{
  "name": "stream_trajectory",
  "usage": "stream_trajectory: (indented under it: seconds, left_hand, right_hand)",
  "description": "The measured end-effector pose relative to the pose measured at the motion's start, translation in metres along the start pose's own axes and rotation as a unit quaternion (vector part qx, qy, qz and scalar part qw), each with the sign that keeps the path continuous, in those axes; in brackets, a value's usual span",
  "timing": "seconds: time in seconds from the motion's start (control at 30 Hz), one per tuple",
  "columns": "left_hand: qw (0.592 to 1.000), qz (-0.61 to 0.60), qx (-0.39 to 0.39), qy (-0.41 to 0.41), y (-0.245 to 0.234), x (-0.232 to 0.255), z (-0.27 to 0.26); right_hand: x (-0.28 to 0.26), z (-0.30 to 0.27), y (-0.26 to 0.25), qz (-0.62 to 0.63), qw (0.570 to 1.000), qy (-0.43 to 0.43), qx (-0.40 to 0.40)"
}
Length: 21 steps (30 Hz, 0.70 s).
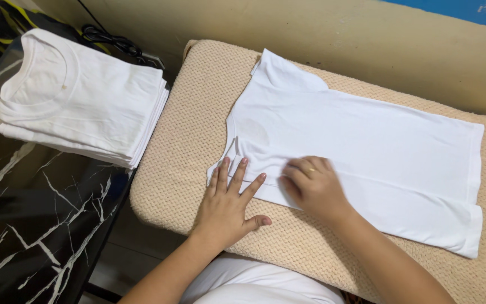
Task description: The person folds white t-shirts one at a time on a padded folding board, smoothing each shirt flat, folding in the sleeves and sides, then folding it into a rectangle and stacking it on a pile beside the board. They take each new crumpled shirt from a laundry basket and place the finished shirt on the stack.
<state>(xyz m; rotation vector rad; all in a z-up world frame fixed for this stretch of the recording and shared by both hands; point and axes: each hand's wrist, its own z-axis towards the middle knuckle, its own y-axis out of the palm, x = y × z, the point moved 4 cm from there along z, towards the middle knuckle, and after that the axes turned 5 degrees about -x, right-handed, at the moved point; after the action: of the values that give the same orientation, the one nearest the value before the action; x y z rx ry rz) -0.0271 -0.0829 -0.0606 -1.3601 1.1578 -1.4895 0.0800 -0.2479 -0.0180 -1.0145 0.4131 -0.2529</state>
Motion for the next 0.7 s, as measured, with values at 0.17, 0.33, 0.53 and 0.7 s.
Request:
stream_trajectory:
  seconds: [0.17,0.33,0.53,0.7]
  left_hand:
    - [0.999,0.047,-0.022,-0.013,-0.001,0.009,0.005]
    - [0.991,0.109,0.033,0.066,0.004,0.036,0.029]
    - [0.995,0.032,-0.011,0.095,0.021,0.045,0.053]
    - [0.992,0.048,0.030,0.117,0.002,0.052,0.053]
  right_hand:
    - [0.035,-0.024,-0.010,0.039,0.988,0.144,-0.027]
    - [0.044,-0.019,0.003,0.010,0.986,0.152,-0.071]
    - [0.104,-0.023,0.014,-0.085,0.923,0.228,-0.299]
    - [0.208,-0.078,-0.042,-0.130,0.915,0.343,-0.170]
